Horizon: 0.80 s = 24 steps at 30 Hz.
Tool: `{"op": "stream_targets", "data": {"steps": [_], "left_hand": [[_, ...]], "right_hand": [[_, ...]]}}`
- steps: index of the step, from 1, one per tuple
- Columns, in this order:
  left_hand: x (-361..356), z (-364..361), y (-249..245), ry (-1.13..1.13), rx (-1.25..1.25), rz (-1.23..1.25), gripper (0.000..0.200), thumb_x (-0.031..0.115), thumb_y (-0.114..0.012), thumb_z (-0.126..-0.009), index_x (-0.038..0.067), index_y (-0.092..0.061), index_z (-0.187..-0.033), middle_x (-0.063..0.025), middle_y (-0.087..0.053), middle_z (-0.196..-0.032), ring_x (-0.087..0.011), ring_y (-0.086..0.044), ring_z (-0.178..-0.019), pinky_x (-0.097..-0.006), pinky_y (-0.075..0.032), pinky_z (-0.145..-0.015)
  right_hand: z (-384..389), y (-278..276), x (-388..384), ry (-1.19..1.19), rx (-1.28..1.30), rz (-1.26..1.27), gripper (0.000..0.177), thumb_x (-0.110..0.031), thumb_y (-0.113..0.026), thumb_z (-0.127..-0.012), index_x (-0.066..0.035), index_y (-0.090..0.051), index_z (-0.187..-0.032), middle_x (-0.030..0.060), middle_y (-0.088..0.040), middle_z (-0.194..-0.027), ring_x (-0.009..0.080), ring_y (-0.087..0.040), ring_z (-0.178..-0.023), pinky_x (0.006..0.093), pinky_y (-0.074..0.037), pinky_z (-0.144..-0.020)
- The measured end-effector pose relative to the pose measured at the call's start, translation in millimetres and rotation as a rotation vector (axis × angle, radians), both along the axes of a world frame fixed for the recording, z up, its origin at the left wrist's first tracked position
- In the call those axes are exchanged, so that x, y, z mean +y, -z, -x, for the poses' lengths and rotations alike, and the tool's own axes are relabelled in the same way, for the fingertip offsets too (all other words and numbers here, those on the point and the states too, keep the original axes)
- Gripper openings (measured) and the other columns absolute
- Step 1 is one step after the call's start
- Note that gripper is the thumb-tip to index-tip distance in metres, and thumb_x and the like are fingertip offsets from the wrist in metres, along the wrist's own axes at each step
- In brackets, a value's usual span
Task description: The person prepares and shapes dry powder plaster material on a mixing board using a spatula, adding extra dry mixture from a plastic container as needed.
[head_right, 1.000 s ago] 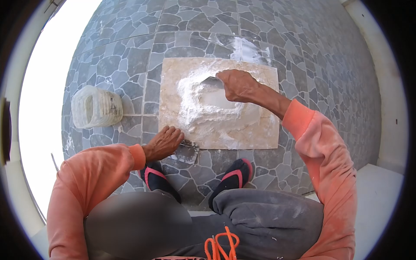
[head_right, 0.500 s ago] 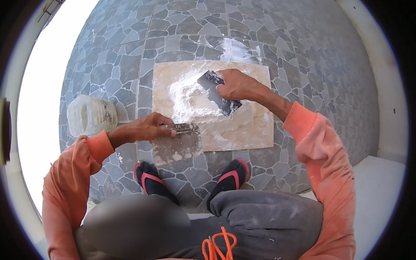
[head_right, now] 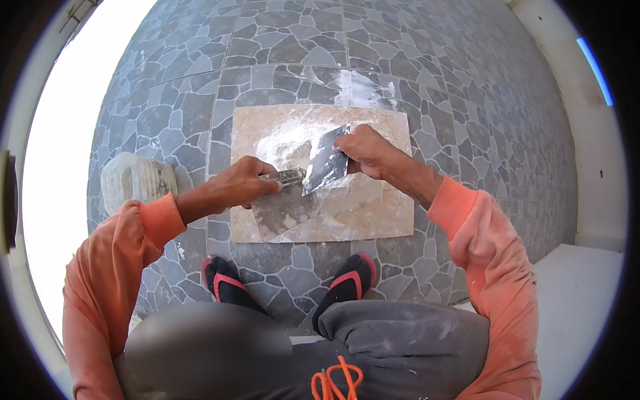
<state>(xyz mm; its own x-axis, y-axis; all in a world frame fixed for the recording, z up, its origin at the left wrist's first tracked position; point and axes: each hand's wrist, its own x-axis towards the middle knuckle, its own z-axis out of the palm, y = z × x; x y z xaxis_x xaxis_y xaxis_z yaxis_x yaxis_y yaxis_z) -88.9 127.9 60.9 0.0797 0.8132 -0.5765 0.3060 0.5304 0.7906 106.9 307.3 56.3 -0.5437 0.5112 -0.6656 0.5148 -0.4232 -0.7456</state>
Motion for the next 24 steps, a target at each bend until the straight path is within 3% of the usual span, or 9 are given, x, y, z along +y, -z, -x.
{"op": "stream_targets", "data": {"steps": [6,9,15,18,21,24], "left_hand": [[0,-17,-1,0.027,0.017,0.002,0.029,0.022,-0.06,-0.083,-0.006,-0.067,-0.087,-0.0049,-0.054,-0.059,-0.0125,-0.051,-0.05,-0.0282,-0.041,-0.045],[-5,-28,0,0.017,0.056,-0.023,0.027,0.017,-0.056,-0.077,-0.008,-0.064,-0.073,-0.0155,-0.057,-0.057,-0.0222,-0.056,-0.052,-0.0382,-0.043,-0.05],[-17,-29,14,0.074,0.154,-0.137,0.03,0.019,-0.056,-0.073,-0.01,-0.064,-0.076,-0.0277,-0.059,-0.063,-0.0361,-0.061,-0.06,-0.046,-0.047,-0.062],[-20,-23,15,0.092,0.174,-0.125,0.031,0.019,-0.055,-0.074,-0.011,-0.065,-0.08,-0.0283,-0.06,-0.065,-0.0363,-0.062,-0.063,-0.0456,-0.047,-0.063],[-22,-9,9,0.063,0.165,-0.176,0.032,0.019,-0.054,-0.076,-0.011,-0.064,-0.086,-0.0276,-0.061,-0.069,-0.0344,-0.063,-0.066,-0.0448,-0.047,-0.066],[-23,-1,-3,-0.021,0.135,-0.11,0.037,0.022,-0.056,-0.084,-0.009,-0.062,-0.103,-0.0206,-0.063,-0.077,-0.0219,-0.06,-0.07,-0.0362,-0.047,-0.066]], "right_hand": [[0,12,1,0.022,0.026,0.003,0.011,-0.004,-0.057,-0.084,0.006,-0.062,-0.085,0.0117,-0.061,-0.083,0.0217,-0.064,-0.069,0.0443,-0.058,-0.059],[-1,14,0,0.039,0.043,0.019,0.011,-0.004,-0.058,-0.083,0.006,-0.062,-0.085,0.0119,-0.061,-0.083,0.022,-0.064,-0.069,0.0453,-0.058,-0.059],[-3,15,3,0.036,-0.047,-0.018,0.014,-0.005,-0.058,-0.084,0.007,-0.06,-0.09,0.0115,-0.061,-0.084,0.0218,-0.065,-0.071,0.0441,-0.058,-0.061],[-6,1,1,-0.099,-0.104,-0.095,0.022,-0.01,-0.059,-0.087,0.007,-0.058,-0.101,0.0089,-0.061,-0.087,0.0184,-0.063,-0.071,0.0395,-0.057,-0.061],[-8,-6,-6,-0.132,-0.065,-0.193,0.024,-0.008,-0.056,-0.085,0.011,-0.056,-0.099,0.0123,-0.062,-0.085,0.0198,-0.066,-0.072,0.0384,-0.058,-0.061],[-8,-13,-12,-0.184,-0.063,-0.241,0.026,-0.008,-0.055,-0.083,0.011,-0.056,-0.1,0.0127,-0.063,-0.086,0.0187,-0.066,-0.07,0.0357,-0.058,-0.061]]}}
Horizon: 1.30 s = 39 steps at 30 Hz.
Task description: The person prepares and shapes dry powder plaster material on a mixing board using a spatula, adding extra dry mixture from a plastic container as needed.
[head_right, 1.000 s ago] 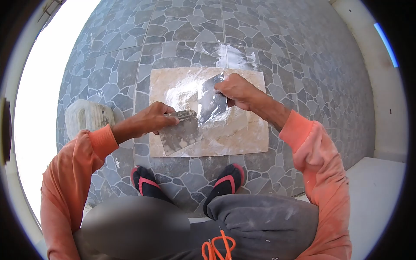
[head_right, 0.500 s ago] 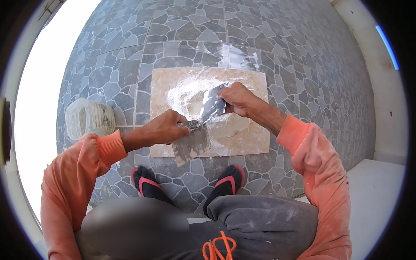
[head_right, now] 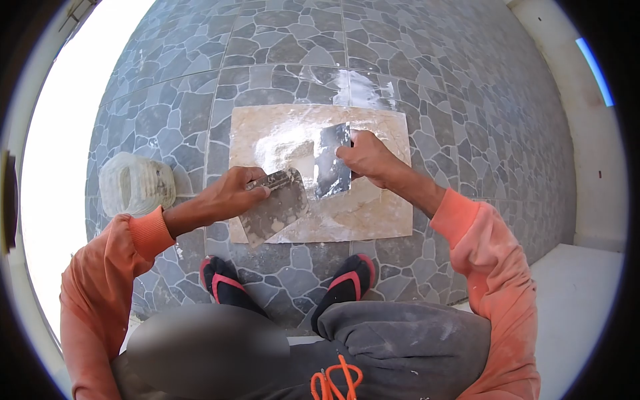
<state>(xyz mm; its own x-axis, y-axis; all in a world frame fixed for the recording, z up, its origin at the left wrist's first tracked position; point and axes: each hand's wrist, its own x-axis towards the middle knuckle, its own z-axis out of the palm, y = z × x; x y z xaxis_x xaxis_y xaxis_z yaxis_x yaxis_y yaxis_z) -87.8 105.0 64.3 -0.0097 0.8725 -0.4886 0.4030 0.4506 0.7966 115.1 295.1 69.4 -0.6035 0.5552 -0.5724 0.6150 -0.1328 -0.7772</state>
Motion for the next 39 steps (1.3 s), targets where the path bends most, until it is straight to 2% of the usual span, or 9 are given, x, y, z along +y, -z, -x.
{"op": "stream_targets", "data": {"steps": [3,6,9,12,16,24,28,34,39], "left_hand": [[2,-3,-13,-0.034,0.012,-0.116,0.033,0.021,-0.053,-0.089,-0.01,-0.057,-0.1,-0.0201,-0.06,-0.072,-0.0231,-0.061,-0.066,-0.0386,-0.047,-0.062],[9,-11,-16,-0.06,0.131,-0.185,0.029,0.019,-0.05,-0.091,-0.008,-0.052,-0.101,-0.0207,-0.06,-0.07,-0.0274,-0.063,-0.062,-0.0418,-0.047,-0.061],[14,-19,-10,-0.09,0.234,-0.278,0.028,0.018,-0.048,-0.092,-0.006,-0.046,-0.105,-0.0232,-0.06,-0.07,-0.034,-0.063,-0.059,-0.0454,-0.047,-0.061],[18,-26,-6,-0.16,0.21,-0.328,0.027,0.017,-0.048,-0.093,-0.005,-0.041,-0.108,-0.0266,-0.06,-0.071,-0.0399,-0.062,-0.061,-0.0487,-0.045,-0.063],[18,-28,-1,-0.21,0.237,-0.423,0.026,0.015,-0.049,-0.092,-0.004,-0.038,-0.107,-0.0293,-0.058,-0.072,-0.0452,-0.06,-0.067,-0.0519,-0.044,-0.064],[27,-47,7,-0.172,0.158,-0.309,0.025,0.011,-0.05,-0.089,-0.006,-0.037,-0.102,-0.0334,-0.058,-0.076,-0.0502,-0.059,-0.074,-0.0545,-0.044,-0.069],[35,-57,16,-0.1,0.163,-0.326,0.024,0.008,-0.048,-0.088,-0.007,-0.037,-0.101,-0.0354,-0.057,-0.077,-0.0523,-0.057,-0.077,-0.0561,-0.044,-0.071],[49,-62,17,-0.081,0.185,-0.363,0.022,0.006,-0.047,-0.086,-0.008,-0.037,-0.098,-0.0348,-0.057,-0.076,-0.0513,-0.057,-0.076,-0.0554,-0.045,-0.07],[56,-68,24,-0.091,0.168,-0.415,0.022,0.006,-0.048,-0.086,-0.008,-0.038,-0.098,-0.0335,-0.058,-0.08,-0.0493,-0.058,-0.077,-0.0538,-0.046,-0.07]], "right_hand": [[-1,12,-3,0.015,0.009,-0.054,0.026,-0.01,-0.054,-0.081,0.01,-0.058,-0.097,0.0123,-0.063,-0.082,0.0182,-0.064,-0.066,0.0332,-0.056,-0.059],[2,3,-9,-0.105,-0.117,-0.169,0.024,-0.011,-0.055,-0.08,0.009,-0.06,-0.092,0.0114,-0.062,-0.075,0.0179,-0.062,-0.063,0.032,-0.054,-0.055],[1,11,-12,-0.167,-0.078,-0.113,0.024,-0.009,-0.053,-0.084,0.009,-0.058,-0.099,0.0065,-0.061,-0.076,0.0131,-0.061,-0.063,0.0292,-0.054,-0.055],[3,20,-19,-0.115,-0.052,-0.041,0.024,-0.007,-0.052,-0.084,0.01,-0.058,-0.1,0.0067,-0.061,-0.078,0.0131,-0.061,-0.064,0.0303,-0.055,-0.056],[4,21,-28,-0.016,0.01,-0.04,0.025,-0.009,-0.053,-0.082,0.012,-0.062,-0.091,0.0131,-0.064,-0.076,0.0187,-0.063,-0.063,0.0327,-0.054,-0.054],[16,8,-41,0.049,0.092,0.069,0.022,-0.004,-0.053,-0.082,0.013,-0.062,-0.092,0.0136,-0.064,-0.076,0.0195,-0.063,-0.063,0.0343,-0.055,-0.054],[14,22,-39,0.005,0.057,-0.036,0.018,-0.004,-0.053,-0.08,0.009,-0.062,-0.089,0.0126,-0.062,-0.074,0.0182,-0.06,-0.06,0.0351,-0.049,-0.051],[7,23,-36,-0.082,-0.004,-0.262,0.019,-0.009,-0.052,-0.079,0.007,-0.059,-0.088,0.0136,-0.061,-0.071,0.0196,-0.056,-0.065,0.0382,-0.046,-0.062],[2,27,-35,-0.079,-0.014,-0.352,0.02,-0.011,-0.051,-0.08,0.006,-0.058,-0.09,0.0174,-0.061,-0.072,0.0256,-0.058,-0.067,0.0405,-0.046,-0.066]]}}
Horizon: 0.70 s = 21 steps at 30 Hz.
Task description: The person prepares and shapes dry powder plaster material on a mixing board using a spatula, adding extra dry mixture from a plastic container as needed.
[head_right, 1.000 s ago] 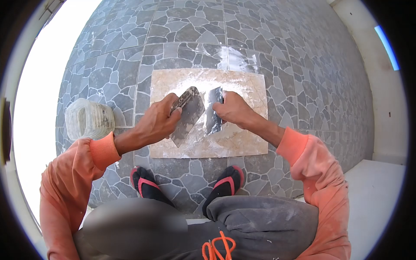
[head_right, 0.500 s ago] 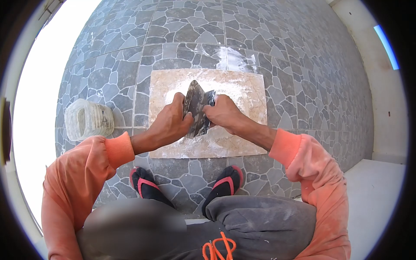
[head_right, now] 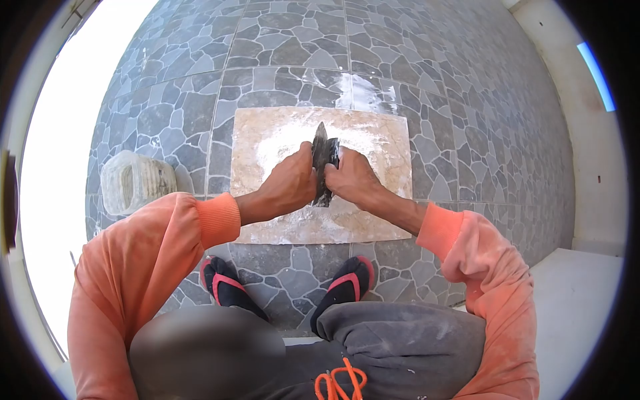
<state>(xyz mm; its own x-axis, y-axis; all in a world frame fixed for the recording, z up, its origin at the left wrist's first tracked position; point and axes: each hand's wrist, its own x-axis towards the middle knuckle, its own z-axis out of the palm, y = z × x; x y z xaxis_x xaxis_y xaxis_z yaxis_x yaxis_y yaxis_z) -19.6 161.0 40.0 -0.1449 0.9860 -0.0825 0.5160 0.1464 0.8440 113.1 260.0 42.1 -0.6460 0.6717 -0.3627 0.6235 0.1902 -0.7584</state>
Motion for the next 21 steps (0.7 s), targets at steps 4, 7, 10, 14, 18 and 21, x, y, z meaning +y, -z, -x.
{"op": "stream_targets", "data": {"steps": [4,7,10,14,18,21], "left_hand": [[6,-1,0,-0.01,0.006,0.049,0.024,0.007,-0.05,-0.085,-0.008,-0.038,-0.099,-0.0331,-0.059,-0.084,-0.0487,-0.059,-0.079,-0.0532,-0.047,-0.07],[10,0,7,-0.014,0.046,0.037,0.025,0.008,-0.051,-0.085,-0.008,-0.038,-0.099,-0.0332,-0.059,-0.083,-0.049,-0.059,-0.079,-0.0533,-0.047,-0.071],[8,2,9,-0.017,0.052,0.035,0.025,0.007,-0.05,-0.085,-0.008,-0.038,-0.099,-0.0334,-0.059,-0.083,-0.0494,-0.059,-0.079,-0.0532,-0.047,-0.071],[3,10,13,-0.037,0.031,0.056,0.025,0.007,-0.05,-0.085,-0.009,-0.037,-0.1,-0.0344,-0.058,-0.082,-0.0505,-0.059,-0.079,-0.0551,-0.046,-0.072],[2,22,13,-0.047,0.042,0.067,0.025,0.006,-0.048,-0.085,-0.009,-0.036,-0.101,-0.036,-0.058,-0.082,-0.0519,-0.058,-0.079,-0.0571,-0.045,-0.074],[1,28,5,-0.05,0.05,0.079,0.025,0.007,-0.047,-0.086,-0.009,-0.036,-0.102,-0.0375,-0.058,-0.083,-0.0526,-0.058,-0.079,-0.0573,-0.044,-0.076]], "right_hand": [[-2,-1,2,-0.05,-0.069,-0.034,0.02,-0.007,-0.054,-0.086,0.004,-0.058,-0.102,0.0093,-0.063,-0.079,0.015,-0.054,-0.072,0.0341,-0.046,-0.068],[-2,-7,0,-0.118,-0.096,-0.139,0.021,-0.008,-0.053,-0.087,0.004,-0.058,-0.104,0.0108,-0.063,-0.08,0.0148,-0.054,-0.072,0.0345,-0.046,-0.068],[-5,1,-1,-0.133,-0.039,-0.145,0.022,-0.009,-0.053,-0.087,0.005,-0.058,-0.103,0.0128,-0.063,-0.079,0.0155,-0.055,-0.072,0.035,-0.047,-0.068],[-1,-20,-10,-0.08,0.05,-0.078,0.023,-0.013,-0.053,-0.08,0.006,-0.057,-0.093,0.0191,-0.06,-0.073,0.0262,-0.057,-0.067,0.0399,-0.047,-0.067],[0,-32,-1,0.001,-0.017,-0.012,0.025,-0.012,-0.053,-0.08,0.008,-0.058,-0.094,0.0159,-0.06,-0.072,0.0217,-0.057,-0.068,0.0386,-0.047,-0.067],[-9,-4,21,0.11,0.014,0.053,0.02,-0.009,-0.053,-0.079,0.008,-0.058,-0.09,0.0109,-0.059,-0.07,0.017,-0.054,-0.063,0.0348,-0.045,-0.059]]}}
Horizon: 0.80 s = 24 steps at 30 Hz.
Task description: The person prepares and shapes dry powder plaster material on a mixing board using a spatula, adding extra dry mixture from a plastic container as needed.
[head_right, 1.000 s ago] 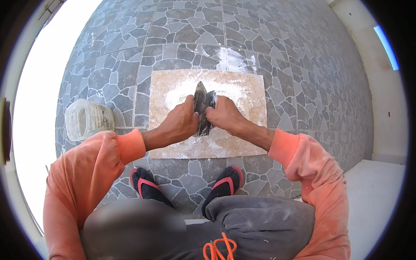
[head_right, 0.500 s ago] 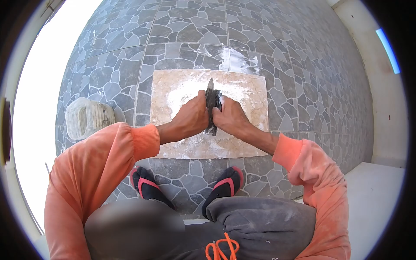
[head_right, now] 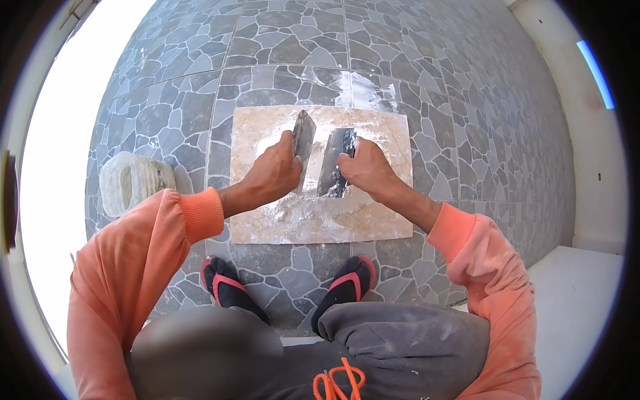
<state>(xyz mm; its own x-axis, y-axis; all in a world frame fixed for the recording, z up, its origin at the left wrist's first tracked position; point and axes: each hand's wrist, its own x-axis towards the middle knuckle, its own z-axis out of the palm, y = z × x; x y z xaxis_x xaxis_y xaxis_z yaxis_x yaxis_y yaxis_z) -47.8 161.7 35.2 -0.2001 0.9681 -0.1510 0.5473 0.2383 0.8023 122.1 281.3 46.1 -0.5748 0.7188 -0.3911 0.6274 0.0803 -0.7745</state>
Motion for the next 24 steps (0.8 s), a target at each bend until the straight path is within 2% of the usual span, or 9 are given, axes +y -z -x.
{"op": "stream_targets", "data": {"steps": [2,3,9,15,24], "left_hand": [[-1,0,-2,0.001,0.001,-0.009,0.026,0.007,-0.047,-0.087,-0.009,-0.036,-0.103,-0.0379,-0.058,-0.082,-0.0527,-0.058,-0.079,-0.0573,-0.044,-0.075],[-2,-1,-3,0.01,-0.006,-0.003,0.026,0.008,-0.048,-0.087,-0.009,-0.036,-0.103,-0.0382,-0.058,-0.082,-0.0527,-0.058,-0.079,-0.0574,-0.045,-0.075],[-10,-22,-14,0.078,-0.053,0.001,0.027,0.006,-0.049,-0.087,-0.01,-0.036,-0.104,-0.0387,-0.056,-0.083,-0.0522,-0.058,-0.079,-0.0575,-0.045,-0.073],[-4,-39,3,0.093,-0.028,-0.157,0.023,0.001,-0.048,-0.084,-0.007,-0.035,-0.101,-0.0342,-0.055,-0.08,-0.0517,-0.054,-0.077,-0.057,-0.042,-0.071],[2,-30,13,0.067,-0.002,-0.115,0.023,0.003,-0.048,-0.085,-0.006,-0.034,-0.1,-0.034,-0.056,-0.082,-0.0518,-0.055,-0.078,-0.0573,-0.042,-0.071]], "right_hand": [[-3,4,6,0.079,0.067,0.106,0.018,-0.008,-0.053,-0.08,0.008,-0.058,-0.088,0.0095,-0.059,-0.07,0.0153,-0.054,-0.061,0.0331,-0.044,-0.055],[-3,3,6,0.087,0.082,0.089,0.017,-0.007,-0.053,-0.08,0.008,-0.058,-0.085,0.008,-0.058,-0.068,0.0133,-0.052,-0.058,0.0322,-0.043,-0.051],[-2,17,14,0.075,0.007,0.028,0.014,-0.005,-0.051,-0.08,0.007,-0.059,-0.083,0.0054,-0.056,-0.066,0.012,-0.049,-0.056,0.0326,-0.04,-0.049],[5,5,3,0.138,0.19,0.097,0.014,-0.003,-0.05,-0.081,0.004,-0.06,-0.088,0.004,-0.057,-0.068,0.0106,-0.049,-0.06,0.0323,-0.041,-0.052],[4,-11,-13,0.096,0.13,-0.13,0.017,-0.008,-0.053,-0.082,0.005,-0.06,-0.093,0.0089,-0.058,-0.068,0.0143,-0.051,-0.062,0.0357,-0.044,-0.058]]}}
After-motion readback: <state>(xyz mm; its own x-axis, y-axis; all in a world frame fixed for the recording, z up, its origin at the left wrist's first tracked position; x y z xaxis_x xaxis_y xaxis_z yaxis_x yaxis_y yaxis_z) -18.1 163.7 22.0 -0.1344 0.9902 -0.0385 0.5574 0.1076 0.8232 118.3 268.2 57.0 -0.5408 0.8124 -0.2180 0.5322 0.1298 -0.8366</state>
